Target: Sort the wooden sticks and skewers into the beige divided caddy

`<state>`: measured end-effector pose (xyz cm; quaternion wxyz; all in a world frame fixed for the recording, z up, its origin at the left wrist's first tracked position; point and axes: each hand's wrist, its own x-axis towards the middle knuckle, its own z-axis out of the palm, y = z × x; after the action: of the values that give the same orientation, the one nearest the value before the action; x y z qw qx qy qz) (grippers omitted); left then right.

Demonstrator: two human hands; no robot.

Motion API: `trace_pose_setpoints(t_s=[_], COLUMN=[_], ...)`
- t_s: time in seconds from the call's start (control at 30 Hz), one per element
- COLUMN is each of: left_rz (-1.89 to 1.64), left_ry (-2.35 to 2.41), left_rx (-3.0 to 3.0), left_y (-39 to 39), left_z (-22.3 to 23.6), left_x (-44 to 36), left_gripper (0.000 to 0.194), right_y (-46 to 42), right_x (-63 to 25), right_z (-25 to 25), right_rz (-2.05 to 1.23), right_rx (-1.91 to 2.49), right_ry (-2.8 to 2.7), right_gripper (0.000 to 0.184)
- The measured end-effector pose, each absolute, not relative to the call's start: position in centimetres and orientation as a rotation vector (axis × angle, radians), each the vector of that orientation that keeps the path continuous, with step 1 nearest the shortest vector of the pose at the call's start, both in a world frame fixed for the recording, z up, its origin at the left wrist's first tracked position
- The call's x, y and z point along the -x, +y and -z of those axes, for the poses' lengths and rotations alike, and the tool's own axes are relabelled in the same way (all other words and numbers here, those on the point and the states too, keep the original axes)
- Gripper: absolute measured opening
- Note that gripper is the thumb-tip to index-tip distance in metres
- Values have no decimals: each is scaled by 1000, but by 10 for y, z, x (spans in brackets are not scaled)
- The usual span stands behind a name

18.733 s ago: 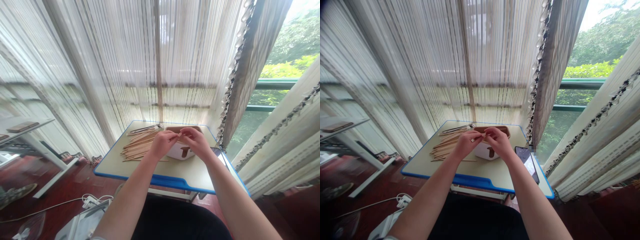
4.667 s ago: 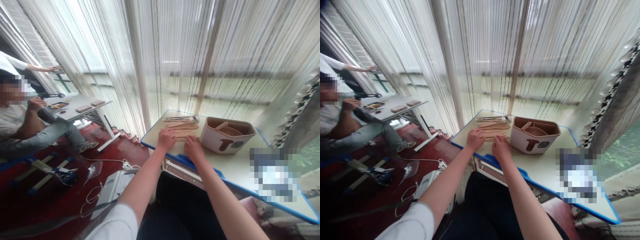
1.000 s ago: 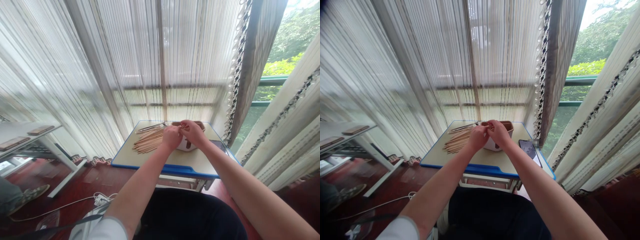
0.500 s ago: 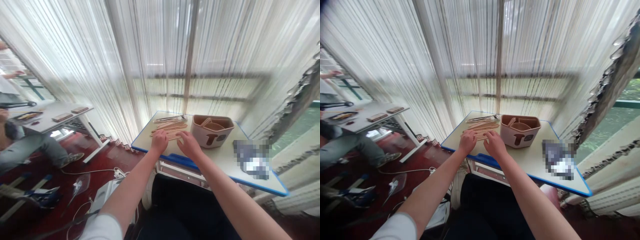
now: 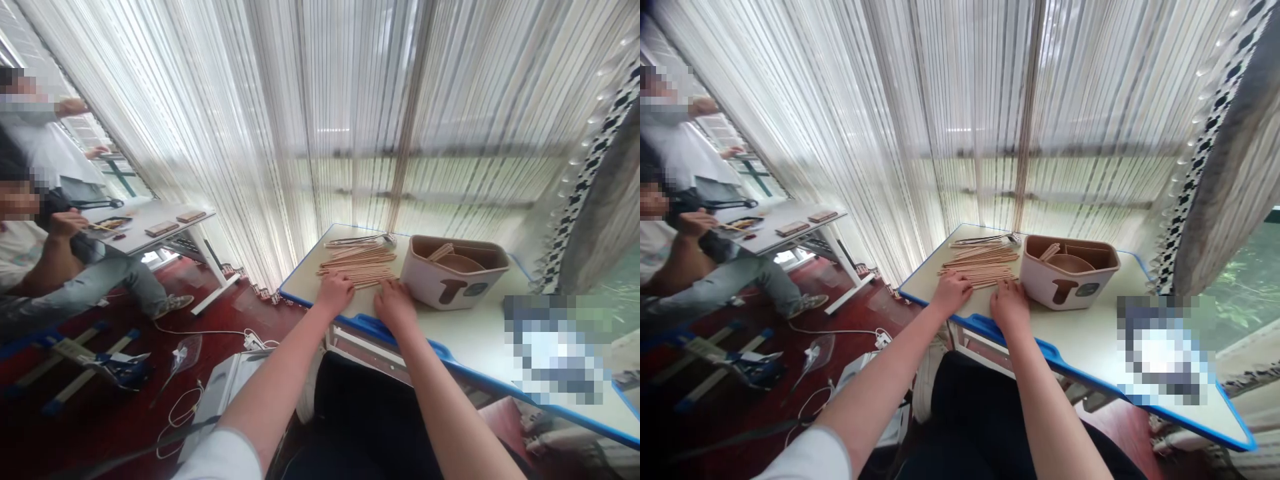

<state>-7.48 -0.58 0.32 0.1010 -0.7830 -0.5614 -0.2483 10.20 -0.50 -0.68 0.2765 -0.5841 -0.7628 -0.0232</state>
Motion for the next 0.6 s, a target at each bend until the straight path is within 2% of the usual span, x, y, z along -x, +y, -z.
trace_pose_setpoints(t_s=[0.2, 0.37, 0.5, 0.6], left_rz=[972, 1270, 1277, 1272], left_ry=[-1735, -1801, -1743, -1658], left_rx=[2140, 1917, 1939, 1980], left_y=[-19, -37, -42, -37], left_z=[-1, 8, 1, -11], left_x=[79, 78, 80, 77], left_gripper=[15, 18, 21, 21], right_y=[0, 1, -8, -21], right_x=[-109, -116, -117, -118], right_z=[10, -1, -36, -79], right_rz=[-136, -558, -828, -793], right_rx=[1463, 1304, 1031, 916], right_ry=[-1888, -1614, -1410, -1391], right_gripper=[38, 36, 39, 38])
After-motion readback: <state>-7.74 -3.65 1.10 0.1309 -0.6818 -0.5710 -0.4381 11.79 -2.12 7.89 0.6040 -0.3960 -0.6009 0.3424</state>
